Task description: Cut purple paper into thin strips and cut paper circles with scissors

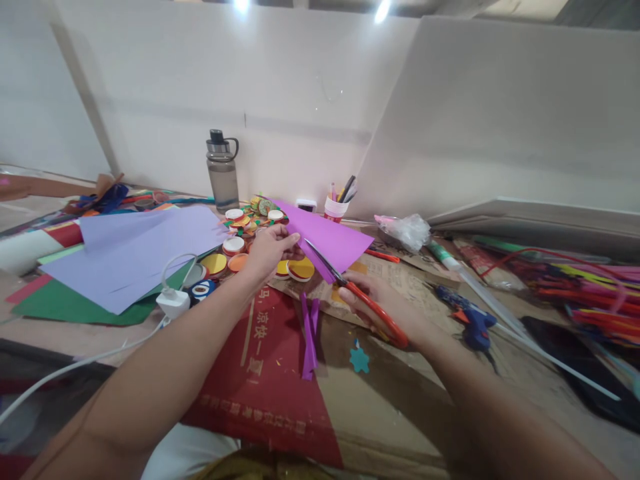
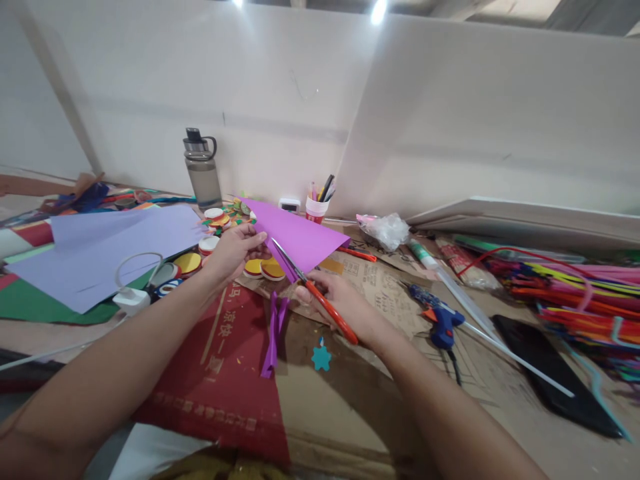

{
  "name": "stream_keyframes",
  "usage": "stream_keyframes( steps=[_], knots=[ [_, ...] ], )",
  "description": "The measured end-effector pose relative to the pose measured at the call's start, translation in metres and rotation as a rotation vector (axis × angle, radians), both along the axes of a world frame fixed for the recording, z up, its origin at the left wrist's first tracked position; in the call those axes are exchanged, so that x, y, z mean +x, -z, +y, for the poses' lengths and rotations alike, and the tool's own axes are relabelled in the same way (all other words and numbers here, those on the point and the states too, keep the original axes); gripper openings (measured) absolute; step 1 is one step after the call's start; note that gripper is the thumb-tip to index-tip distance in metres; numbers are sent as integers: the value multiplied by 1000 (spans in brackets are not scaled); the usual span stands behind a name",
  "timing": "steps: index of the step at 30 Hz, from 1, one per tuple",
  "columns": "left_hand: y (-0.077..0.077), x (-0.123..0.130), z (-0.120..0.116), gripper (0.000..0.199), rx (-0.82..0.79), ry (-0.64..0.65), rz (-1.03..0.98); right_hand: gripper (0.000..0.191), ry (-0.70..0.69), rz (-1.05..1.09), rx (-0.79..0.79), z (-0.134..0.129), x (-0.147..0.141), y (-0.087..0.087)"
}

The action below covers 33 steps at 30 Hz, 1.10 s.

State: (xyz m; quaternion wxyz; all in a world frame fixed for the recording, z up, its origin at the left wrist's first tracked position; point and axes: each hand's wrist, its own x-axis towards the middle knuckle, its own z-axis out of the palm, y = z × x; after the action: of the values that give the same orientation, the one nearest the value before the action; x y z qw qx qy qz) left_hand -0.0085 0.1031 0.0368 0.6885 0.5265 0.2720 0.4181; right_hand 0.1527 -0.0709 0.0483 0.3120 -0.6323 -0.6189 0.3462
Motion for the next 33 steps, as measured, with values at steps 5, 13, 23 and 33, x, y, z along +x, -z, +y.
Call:
stream_keyframes(
  steps=[5,13,23,33],
  knots=[
    [2,1,0,32,50,14,44,32,-47,-137,104,2,3,-6],
    [-5,-3,-1,23,-122,143,54,35,-23,-26,18,4,11,5],
    [-6,-4,4,15,-219,176,-1,40,0,278,-132,2,14,3],
    [-9,-1,-5,17,-184,194,108,18,-27,35,-73,7,16,-1]
  ],
)
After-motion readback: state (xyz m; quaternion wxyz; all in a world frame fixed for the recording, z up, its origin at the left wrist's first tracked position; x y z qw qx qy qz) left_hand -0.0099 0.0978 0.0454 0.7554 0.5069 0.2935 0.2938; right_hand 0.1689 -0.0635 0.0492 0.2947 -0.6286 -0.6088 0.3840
